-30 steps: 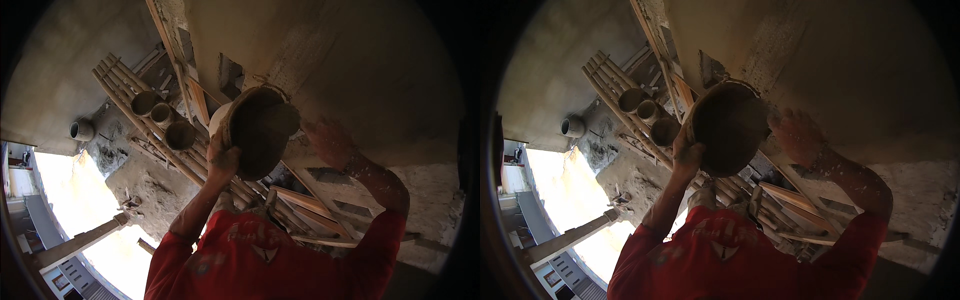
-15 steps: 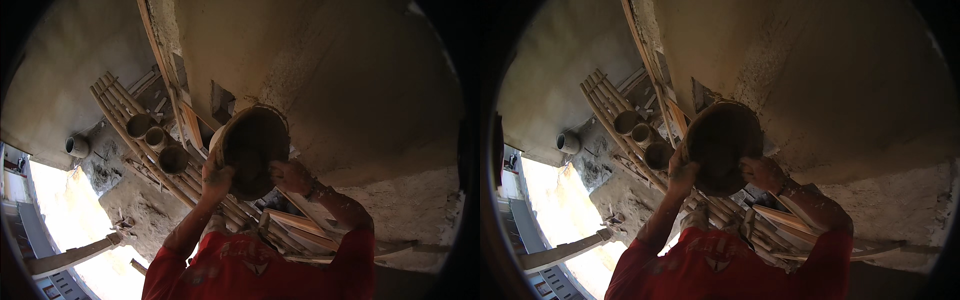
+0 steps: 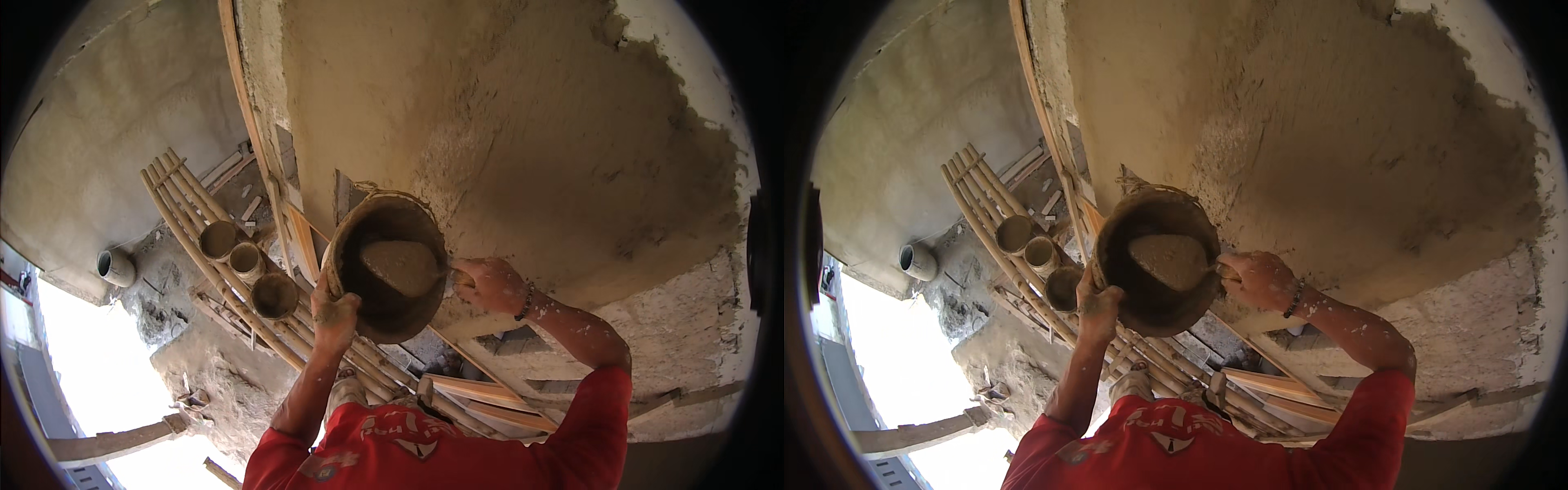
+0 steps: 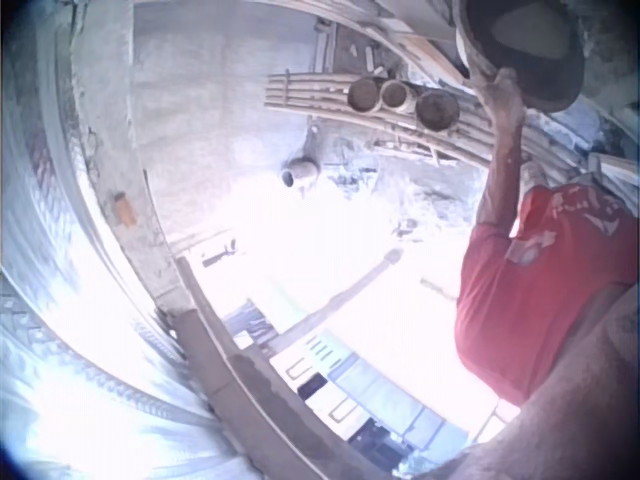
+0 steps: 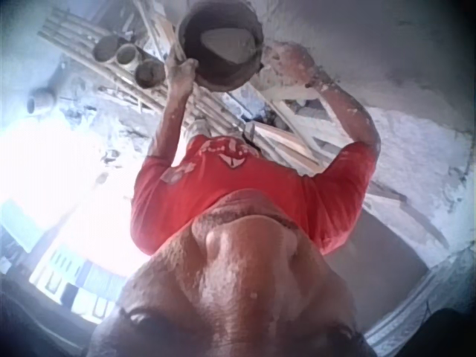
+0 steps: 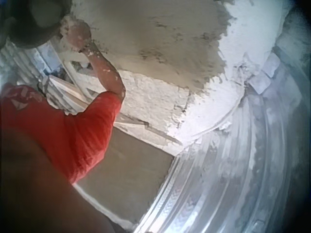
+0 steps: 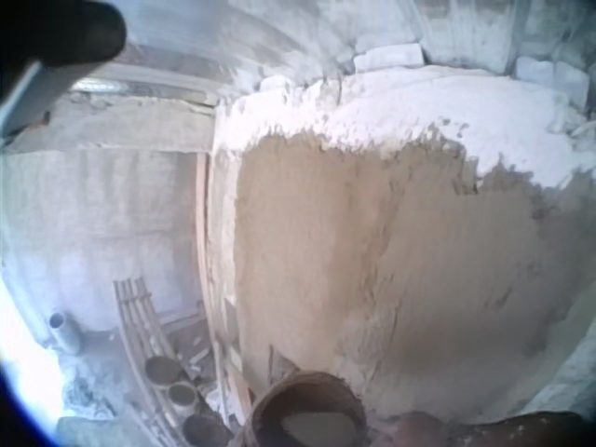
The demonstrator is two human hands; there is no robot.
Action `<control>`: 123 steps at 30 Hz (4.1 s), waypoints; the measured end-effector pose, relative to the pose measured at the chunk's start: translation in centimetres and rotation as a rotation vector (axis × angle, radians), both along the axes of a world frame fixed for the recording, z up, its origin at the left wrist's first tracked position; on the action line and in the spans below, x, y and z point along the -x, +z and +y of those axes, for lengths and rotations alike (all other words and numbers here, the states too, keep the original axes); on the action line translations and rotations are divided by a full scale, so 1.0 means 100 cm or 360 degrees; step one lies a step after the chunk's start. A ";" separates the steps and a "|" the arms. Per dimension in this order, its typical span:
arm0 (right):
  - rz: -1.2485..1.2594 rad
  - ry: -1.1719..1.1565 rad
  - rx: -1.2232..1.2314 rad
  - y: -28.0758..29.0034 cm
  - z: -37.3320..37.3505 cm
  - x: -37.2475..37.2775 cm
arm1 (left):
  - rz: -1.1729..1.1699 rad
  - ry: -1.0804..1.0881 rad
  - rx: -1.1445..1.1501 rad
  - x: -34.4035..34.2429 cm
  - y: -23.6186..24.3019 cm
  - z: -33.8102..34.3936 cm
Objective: The person applies wet plaster from a bucket onto a wall using a trowel and then smooths the surface using a long wooden board.
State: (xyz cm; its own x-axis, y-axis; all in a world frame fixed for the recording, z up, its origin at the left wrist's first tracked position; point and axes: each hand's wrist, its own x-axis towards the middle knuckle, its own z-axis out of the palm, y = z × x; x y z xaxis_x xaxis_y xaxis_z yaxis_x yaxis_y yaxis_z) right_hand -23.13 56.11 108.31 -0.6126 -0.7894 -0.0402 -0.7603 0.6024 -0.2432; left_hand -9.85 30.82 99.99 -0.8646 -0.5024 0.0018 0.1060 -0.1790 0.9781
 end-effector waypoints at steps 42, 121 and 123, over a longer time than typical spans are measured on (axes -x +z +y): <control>0.0809 0.0110 -0.0933 0.021 -0.011 -0.024 | 0.0240 -0.0107 0.0234 0.001 0.032 0.014; 0.0102 -0.0229 0.0317 -0.036 0.064 -0.040 | 0.0171 -0.0259 -0.0022 -0.007 0.030 0.071; 0.0078 -0.0234 0.0068 -0.017 0.070 -0.035 | 0.0173 -0.0237 0.0074 -0.005 0.032 0.068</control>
State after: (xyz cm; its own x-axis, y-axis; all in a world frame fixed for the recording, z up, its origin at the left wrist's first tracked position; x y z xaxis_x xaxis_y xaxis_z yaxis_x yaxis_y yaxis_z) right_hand -19.63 63.09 106.59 -0.7219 -0.6915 0.0242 -0.6764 0.6978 -0.2357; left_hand -9.39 37.63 103.22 -0.9230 -0.3659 0.1191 0.1869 -0.1558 0.9699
